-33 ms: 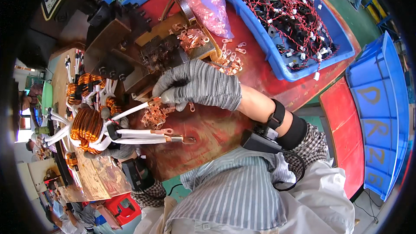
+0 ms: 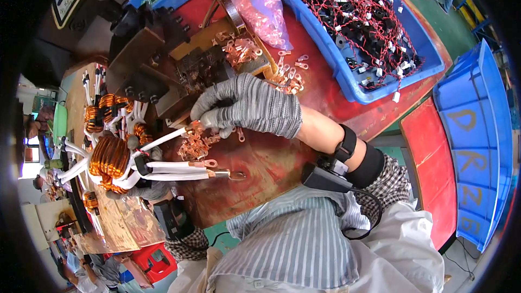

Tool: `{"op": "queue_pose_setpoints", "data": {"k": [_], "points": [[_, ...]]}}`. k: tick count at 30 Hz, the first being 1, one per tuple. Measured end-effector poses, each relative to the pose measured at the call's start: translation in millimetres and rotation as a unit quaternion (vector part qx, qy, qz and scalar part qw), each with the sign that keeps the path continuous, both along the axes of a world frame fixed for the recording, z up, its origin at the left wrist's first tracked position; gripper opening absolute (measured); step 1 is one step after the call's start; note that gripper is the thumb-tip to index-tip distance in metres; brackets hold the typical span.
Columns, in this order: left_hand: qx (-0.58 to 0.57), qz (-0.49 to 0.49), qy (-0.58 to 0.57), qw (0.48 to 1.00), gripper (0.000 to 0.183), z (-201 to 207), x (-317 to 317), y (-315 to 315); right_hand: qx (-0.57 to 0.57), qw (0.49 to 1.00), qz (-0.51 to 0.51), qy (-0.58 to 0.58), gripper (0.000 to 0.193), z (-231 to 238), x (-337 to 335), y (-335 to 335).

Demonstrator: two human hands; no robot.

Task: Assembling and crimping connectors onto toroidal electrical coils using a pneumatic terminal press.

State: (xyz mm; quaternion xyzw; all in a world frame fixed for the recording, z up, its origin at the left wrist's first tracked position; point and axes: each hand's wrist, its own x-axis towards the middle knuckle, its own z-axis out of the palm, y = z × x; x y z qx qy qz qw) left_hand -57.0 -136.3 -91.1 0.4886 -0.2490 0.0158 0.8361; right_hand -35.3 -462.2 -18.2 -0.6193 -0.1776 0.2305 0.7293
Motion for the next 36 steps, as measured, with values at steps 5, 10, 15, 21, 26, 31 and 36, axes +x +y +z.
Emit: {"op": "queue_pose_setpoints", "data": {"k": [5,10,15,21,26,31,36], "points": [[0.124,0.010,-0.041,0.991,0.049,14.8,11.8,26.7,0.085,0.995,-0.055,-0.026,0.019,12.8,16.2,7.5],[-0.038,0.227,0.002,0.973,0.063,30.7,25.3,-36.9,0.087,0.990,-0.115,-0.006,0.016,7.0,30.0,11.9],[-0.087,0.282,0.058,0.954,0.097,16.6,23.2,-27.1,0.043,0.992,-0.121,-0.011,0.017,13.6,35.8,13.6],[-0.076,0.215,-0.086,0.970,0.099,11.0,27.0,-28.0,0.017,0.990,-0.135,-0.029,0.017,11.9,41.5,14.5],[-0.182,0.103,-0.023,0.978,0.097,31.6,20.4,-40.0,-0.024,0.985,-0.157,-0.073,0.017,3.8,45.5,14.7],[0.026,0.241,0.017,0.970,0.074,42.2,18.0,-48.0,-0.045,0.972,-0.187,-0.138,0.017,-0.3,45.5,13.1],[-0.243,0.000,0.055,0.968,0.071,46.0,18.5,-49.9,-0.059,0.963,-0.211,-0.160,0.018,2.8,43.5,14.3]]}}
